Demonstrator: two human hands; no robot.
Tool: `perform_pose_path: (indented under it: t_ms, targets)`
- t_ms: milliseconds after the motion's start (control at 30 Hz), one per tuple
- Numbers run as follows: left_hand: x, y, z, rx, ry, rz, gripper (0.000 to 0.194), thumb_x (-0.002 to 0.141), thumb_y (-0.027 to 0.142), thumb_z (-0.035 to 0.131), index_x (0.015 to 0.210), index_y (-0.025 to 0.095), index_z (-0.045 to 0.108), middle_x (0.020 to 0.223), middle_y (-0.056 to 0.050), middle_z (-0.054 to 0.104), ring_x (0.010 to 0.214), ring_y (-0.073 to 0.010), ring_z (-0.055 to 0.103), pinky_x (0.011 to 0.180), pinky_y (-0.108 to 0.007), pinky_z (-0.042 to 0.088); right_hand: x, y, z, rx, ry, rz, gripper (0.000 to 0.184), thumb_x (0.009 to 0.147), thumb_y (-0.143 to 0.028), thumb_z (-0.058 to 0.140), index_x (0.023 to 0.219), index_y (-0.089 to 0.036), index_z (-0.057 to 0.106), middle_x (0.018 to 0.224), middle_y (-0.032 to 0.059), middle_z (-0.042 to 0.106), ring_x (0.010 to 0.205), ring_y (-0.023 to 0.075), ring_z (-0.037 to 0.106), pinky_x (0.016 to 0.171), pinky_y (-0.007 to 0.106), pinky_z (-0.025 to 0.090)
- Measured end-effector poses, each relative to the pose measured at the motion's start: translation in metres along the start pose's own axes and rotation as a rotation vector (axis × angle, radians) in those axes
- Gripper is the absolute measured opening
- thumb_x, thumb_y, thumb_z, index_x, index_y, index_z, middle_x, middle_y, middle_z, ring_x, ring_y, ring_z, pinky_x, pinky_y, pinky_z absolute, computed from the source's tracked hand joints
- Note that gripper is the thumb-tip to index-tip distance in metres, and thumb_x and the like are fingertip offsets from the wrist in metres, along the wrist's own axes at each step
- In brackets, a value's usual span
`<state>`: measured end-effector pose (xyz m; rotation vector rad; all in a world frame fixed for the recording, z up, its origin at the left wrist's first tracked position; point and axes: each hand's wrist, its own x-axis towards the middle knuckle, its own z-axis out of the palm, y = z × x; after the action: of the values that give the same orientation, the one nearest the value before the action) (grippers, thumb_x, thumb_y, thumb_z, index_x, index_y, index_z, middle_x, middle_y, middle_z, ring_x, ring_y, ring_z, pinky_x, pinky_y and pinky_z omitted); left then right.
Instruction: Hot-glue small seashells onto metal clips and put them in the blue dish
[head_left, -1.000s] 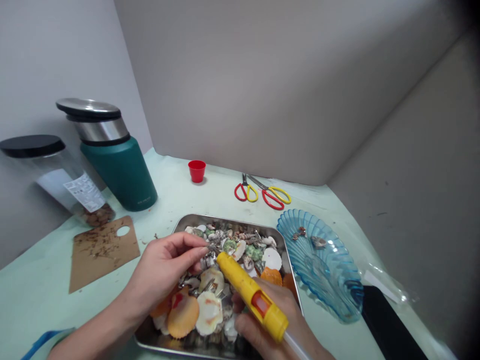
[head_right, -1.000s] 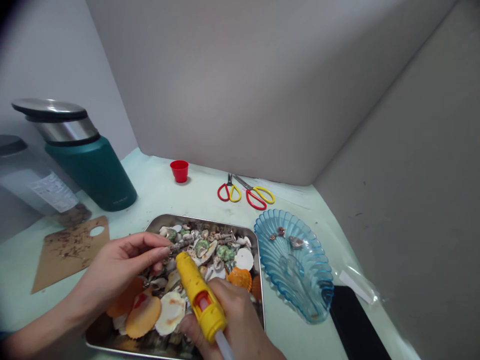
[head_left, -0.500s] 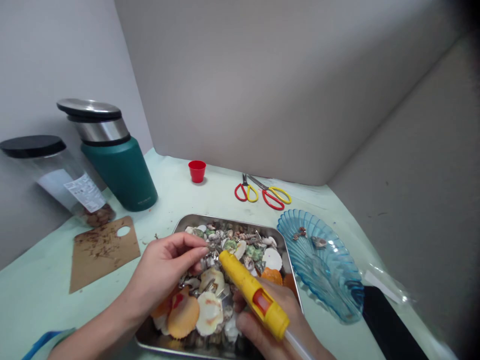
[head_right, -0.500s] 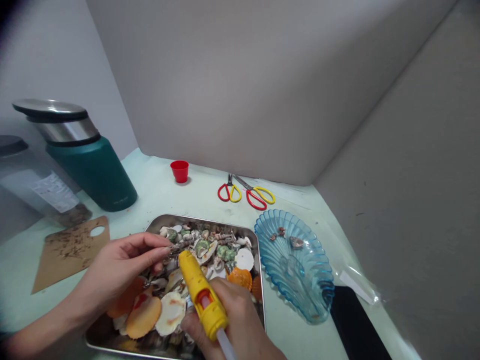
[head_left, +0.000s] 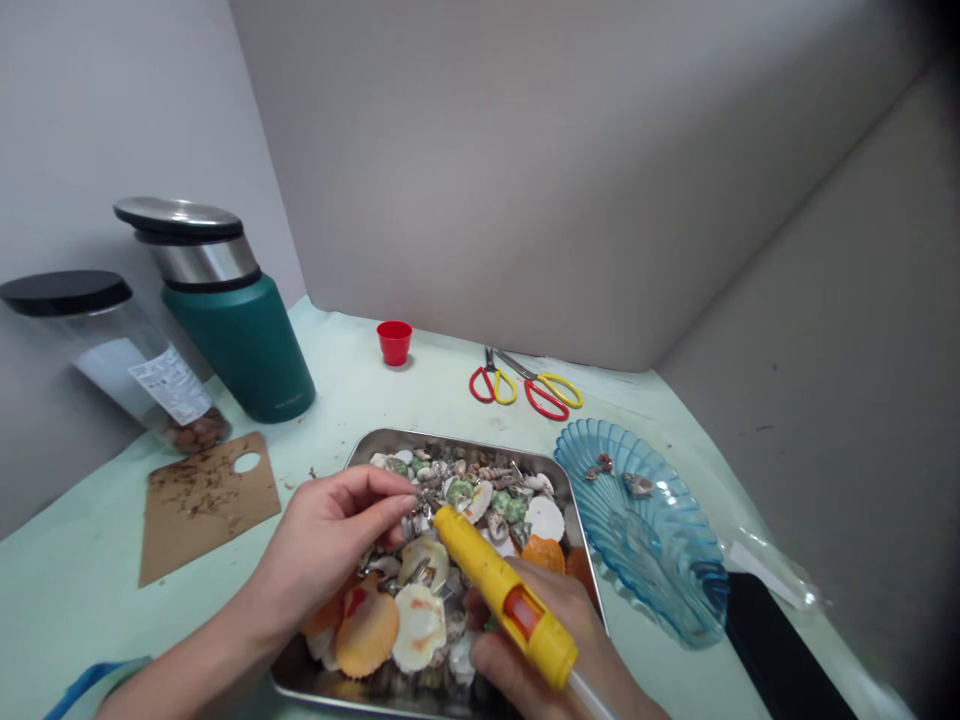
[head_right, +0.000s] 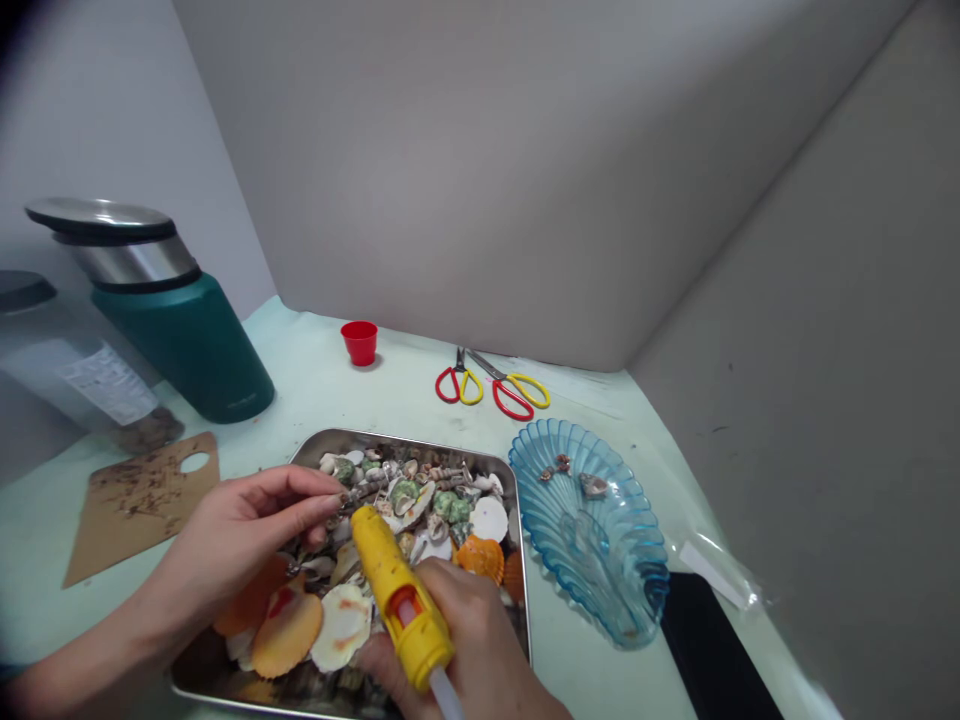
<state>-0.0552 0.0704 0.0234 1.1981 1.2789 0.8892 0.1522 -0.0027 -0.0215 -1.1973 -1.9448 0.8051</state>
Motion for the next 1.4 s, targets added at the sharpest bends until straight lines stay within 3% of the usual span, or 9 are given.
perform_pose_path:
  t_ms: [533,1400]
  targets:
    - [0.0012,-0.0032,-0.0006,0.009,-0.027,-0.003,0.015,0.067,0.03,0.071,0.075,0.017,0.069,0.067,0.0,0.065,0.053,-0.0096,0.054,0.052,-0.02,0.044,0.0005,-0.0039,0.0001,-0.008,0.017,-0.016,0.033,0.084,-0.049,0.051,0.082,-0.017,0.059,0.07,0.002,0.057,0.06,0.0124,0.054,0.055,0.023,0.041]
    - [0.0015,-0.0021,0.0,0.003,-0.014,0.013,0.016,0.065,0.03,0.072,0.073,0.017,0.069,0.061,0.001,0.063,0.053,-0.0101,0.054,0.053,-0.02,0.044,0.0015,-0.0082,-0.0029,-0.041,0.053,-0.029,0.034,0.084,-0.051,0.053,0.083,-0.017,0.059,0.069,0.0025,0.057,0.06,0.0136,0.055,0.055,0.023,0.043]
